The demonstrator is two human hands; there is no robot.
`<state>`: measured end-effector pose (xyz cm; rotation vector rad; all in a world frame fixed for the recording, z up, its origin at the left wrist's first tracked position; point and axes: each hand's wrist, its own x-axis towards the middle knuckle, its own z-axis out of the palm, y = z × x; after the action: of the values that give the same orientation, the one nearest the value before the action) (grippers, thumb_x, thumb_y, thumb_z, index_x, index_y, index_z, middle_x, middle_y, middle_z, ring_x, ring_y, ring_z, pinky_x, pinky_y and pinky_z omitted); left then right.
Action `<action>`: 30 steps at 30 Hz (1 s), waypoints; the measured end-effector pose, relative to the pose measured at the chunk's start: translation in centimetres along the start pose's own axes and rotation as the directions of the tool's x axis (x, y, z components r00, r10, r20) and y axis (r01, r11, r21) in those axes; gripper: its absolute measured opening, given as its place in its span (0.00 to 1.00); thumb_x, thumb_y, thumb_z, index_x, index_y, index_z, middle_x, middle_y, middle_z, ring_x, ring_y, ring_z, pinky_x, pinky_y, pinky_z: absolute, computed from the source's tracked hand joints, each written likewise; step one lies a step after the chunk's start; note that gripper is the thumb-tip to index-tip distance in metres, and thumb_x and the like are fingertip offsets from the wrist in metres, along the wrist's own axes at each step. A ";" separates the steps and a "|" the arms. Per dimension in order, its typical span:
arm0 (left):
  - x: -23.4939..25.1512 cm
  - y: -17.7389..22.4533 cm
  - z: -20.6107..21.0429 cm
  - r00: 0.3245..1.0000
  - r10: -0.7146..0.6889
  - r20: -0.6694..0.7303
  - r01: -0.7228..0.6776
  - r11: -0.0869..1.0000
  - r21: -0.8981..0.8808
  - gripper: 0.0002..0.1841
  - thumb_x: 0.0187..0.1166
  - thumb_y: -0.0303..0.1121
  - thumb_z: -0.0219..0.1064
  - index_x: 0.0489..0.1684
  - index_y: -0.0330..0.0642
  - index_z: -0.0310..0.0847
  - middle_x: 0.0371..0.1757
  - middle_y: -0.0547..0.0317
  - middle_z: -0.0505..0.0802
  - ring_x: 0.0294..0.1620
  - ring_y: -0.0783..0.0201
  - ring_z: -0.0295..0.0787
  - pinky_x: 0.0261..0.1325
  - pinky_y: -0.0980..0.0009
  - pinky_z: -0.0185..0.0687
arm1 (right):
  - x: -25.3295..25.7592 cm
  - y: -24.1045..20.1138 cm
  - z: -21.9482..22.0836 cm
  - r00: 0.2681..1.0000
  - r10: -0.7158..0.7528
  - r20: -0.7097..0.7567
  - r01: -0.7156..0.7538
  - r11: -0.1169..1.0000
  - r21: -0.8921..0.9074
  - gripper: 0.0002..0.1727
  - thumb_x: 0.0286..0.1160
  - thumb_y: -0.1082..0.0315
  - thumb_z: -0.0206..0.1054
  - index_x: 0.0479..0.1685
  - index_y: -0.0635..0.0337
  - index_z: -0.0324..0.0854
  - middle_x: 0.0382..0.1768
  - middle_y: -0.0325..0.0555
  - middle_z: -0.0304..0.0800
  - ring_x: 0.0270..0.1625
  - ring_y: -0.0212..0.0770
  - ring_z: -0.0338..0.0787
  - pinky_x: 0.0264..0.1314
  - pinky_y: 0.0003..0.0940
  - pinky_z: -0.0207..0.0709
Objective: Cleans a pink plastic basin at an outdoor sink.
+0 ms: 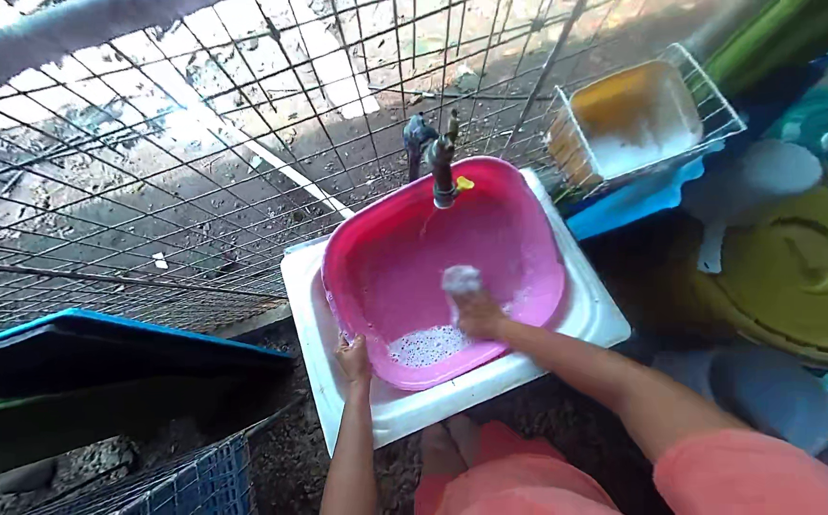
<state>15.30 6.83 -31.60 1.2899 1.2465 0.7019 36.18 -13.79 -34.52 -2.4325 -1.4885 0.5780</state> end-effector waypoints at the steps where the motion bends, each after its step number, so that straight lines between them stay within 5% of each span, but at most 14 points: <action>1: 0.0 -0.2 -0.1 1.000 0.004 0.001 -0.004 1.000 0.008 0.10 0.64 0.16 0.63 0.41 0.21 0.82 0.32 0.54 0.89 0.32 0.77 0.84 0.41 0.77 0.83 | 1.3 -2.3 1.1 0.990 -0.138 0.029 0.137 0.990 0.013 0.37 0.80 0.57 0.58 0.90 0.60 0.62 0.90 0.59 0.62 0.94 0.64 0.54 0.92 0.72 0.41; 3: 0.2 -0.3 -0.3 1.000 0.009 0.008 -0.009 1.000 0.010 0.10 0.65 0.16 0.63 0.43 0.20 0.81 0.33 0.52 0.89 0.33 0.75 0.84 0.42 0.76 0.83 | 5.9 -6.0 0.9 0.953 -0.304 0.021 0.304 0.953 0.013 0.37 0.83 0.50 0.60 0.89 0.61 0.65 0.89 0.61 0.63 0.93 0.67 0.55 0.91 0.75 0.38; 5: 0.4 -0.1 -0.2 1.000 0.019 0.003 -0.019 1.000 0.001 0.09 0.64 0.16 0.63 0.41 0.21 0.81 0.31 0.55 0.89 0.31 0.77 0.84 0.40 0.77 0.83 | 10.7 -6.7 -1.6 0.938 -0.318 -0.139 0.321 0.947 -0.001 0.31 0.83 0.52 0.63 0.78 0.64 0.78 0.81 0.62 0.77 0.86 0.68 0.69 0.87 0.74 0.49; 10: 0.1 0.0 0.1 1.000 0.003 -0.002 -0.003 0.999 -0.032 0.10 0.64 0.15 0.63 0.43 0.22 0.83 0.33 0.54 0.90 0.33 0.77 0.86 0.42 0.78 0.84 | 13.0 4.3 -10.3 0.926 0.050 -0.374 -0.092 0.991 -0.097 0.19 0.77 0.62 0.67 0.60 0.65 0.89 0.64 0.65 0.90 0.71 0.68 0.86 0.75 0.69 0.73; 13: 0.0 0.3 0.3 1.000 -0.016 -0.009 0.016 0.999 -0.049 0.10 0.69 0.16 0.64 0.46 0.19 0.83 0.38 0.47 0.91 0.38 0.74 0.86 0.48 0.75 0.83 | 8.1 7.3 -9.0 0.893 0.292 -0.342 -0.330 0.942 -0.057 0.26 0.78 0.60 0.67 0.68 0.72 0.82 0.71 0.76 0.80 0.78 0.76 0.75 0.80 0.76 0.61; 14: 0.0 0.2 0.3 1.000 -0.019 -0.013 0.018 0.998 -0.053 0.10 0.70 0.17 0.65 0.46 0.19 0.82 0.39 0.47 0.91 0.38 0.73 0.86 0.49 0.75 0.83 | 6.5 6.2 -6.3 0.909 0.255 -0.330 -0.288 0.956 -0.054 0.28 0.79 0.59 0.64 0.69 0.74 0.81 0.72 0.76 0.79 0.79 0.75 0.75 0.82 0.72 0.60; 16: -0.1 0.1 0.3 0.999 -0.029 -0.015 0.028 0.998 -0.061 0.11 0.72 0.18 0.66 0.47 0.18 0.82 0.40 0.45 0.91 0.40 0.73 0.86 0.50 0.76 0.83 | 4.7 0.7 0.1 0.931 -0.050 -0.361 0.038 0.999 -0.039 0.24 0.77 0.58 0.65 0.62 0.71 0.87 0.66 0.68 0.88 0.74 0.68 0.83 0.80 0.64 0.70; 18: -0.2 0.0 0.3 0.999 -0.042 -0.006 0.041 0.996 -0.074 0.12 0.72 0.18 0.65 0.50 0.17 0.81 0.43 0.43 0.91 0.42 0.72 0.87 0.52 0.75 0.83 | 6.5 -5.6 3.7 0.892 -0.364 -0.266 0.371 0.928 -0.028 0.26 0.77 0.57 0.67 0.72 0.61 0.84 0.76 0.60 0.82 0.82 0.63 0.77 0.87 0.62 0.62; 20: 0.1 0.0 0.2 0.999 -0.042 -0.001 0.042 0.996 -0.077 0.13 0.72 0.18 0.65 0.52 0.18 0.81 0.44 0.43 0.91 0.42 0.72 0.87 0.52 0.74 0.84 | 11.4 -10.5 2.2 0.840 -0.495 -0.224 0.499 0.865 -0.039 0.29 0.77 0.57 0.65 0.78 0.59 0.79 0.81 0.59 0.77 0.86 0.62 0.72 0.89 0.64 0.59; 22: -0.1 -0.2 -0.1 0.999 -0.042 -0.001 0.041 0.998 -0.057 0.13 0.71 0.17 0.64 0.52 0.18 0.81 0.44 0.43 0.91 0.42 0.73 0.87 0.52 0.75 0.84 | 15.9 -11.9 -2.5 0.887 -0.446 -0.119 0.455 0.888 0.060 0.28 0.78 0.63 0.67 0.78 0.63 0.79 0.81 0.63 0.76 0.86 0.63 0.70 0.91 0.61 0.54; 25: -0.2 -0.1 0.0 0.999 -0.045 -0.002 0.045 0.997 -0.063 0.13 0.71 0.16 0.64 0.52 0.18 0.81 0.44 0.44 0.91 0.42 0.73 0.87 0.51 0.76 0.84 | 19.5 -4.9 -7.7 0.880 -0.453 -0.144 0.447 0.892 -0.073 0.32 0.76 0.65 0.69 0.82 0.63 0.74 0.86 0.59 0.70 0.91 0.59 0.64 0.96 0.58 0.46; 26: -0.1 -0.1 0.1 0.999 -0.042 -0.004 0.042 0.997 -0.068 0.13 0.71 0.16 0.64 0.51 0.18 0.81 0.42 0.45 0.91 0.40 0.74 0.87 0.50 0.76 0.84 | 19.3 -1.0 -8.9 0.892 -0.427 -0.147 0.410 0.902 -0.134 0.31 0.77 0.64 0.67 0.82 0.61 0.74 0.85 0.57 0.72 0.90 0.59 0.66 0.94 0.60 0.50; 28: 0.0 0.3 0.3 0.999 -0.037 -0.005 0.037 0.998 -0.060 0.12 0.72 0.16 0.64 0.51 0.18 0.82 0.41 0.44 0.92 0.39 0.74 0.87 0.50 0.76 0.83 | 16.6 5.8 -11.7 0.965 -0.223 -0.135 0.202 0.968 -0.151 0.25 0.77 0.65 0.69 0.73 0.62 0.81 0.73 0.61 0.83 0.80 0.63 0.78 0.84 0.66 0.64; 30: -0.1 0.6 0.5 0.999 -0.040 -0.007 0.039 0.998 -0.043 0.12 0.73 0.18 0.65 0.52 0.18 0.83 0.44 0.41 0.92 0.42 0.72 0.88 0.53 0.74 0.84 | 11.9 10.2 -13.8 0.984 -0.025 -0.176 -0.015 0.976 -0.218 0.31 0.76 0.60 0.70 0.76 0.68 0.76 0.79 0.70 0.74 0.85 0.70 0.68 0.88 0.71 0.53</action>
<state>15.90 6.72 -31.12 1.2258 1.2539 0.7023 55.27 -7.75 -28.69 -2.5624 -1.5547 0.1954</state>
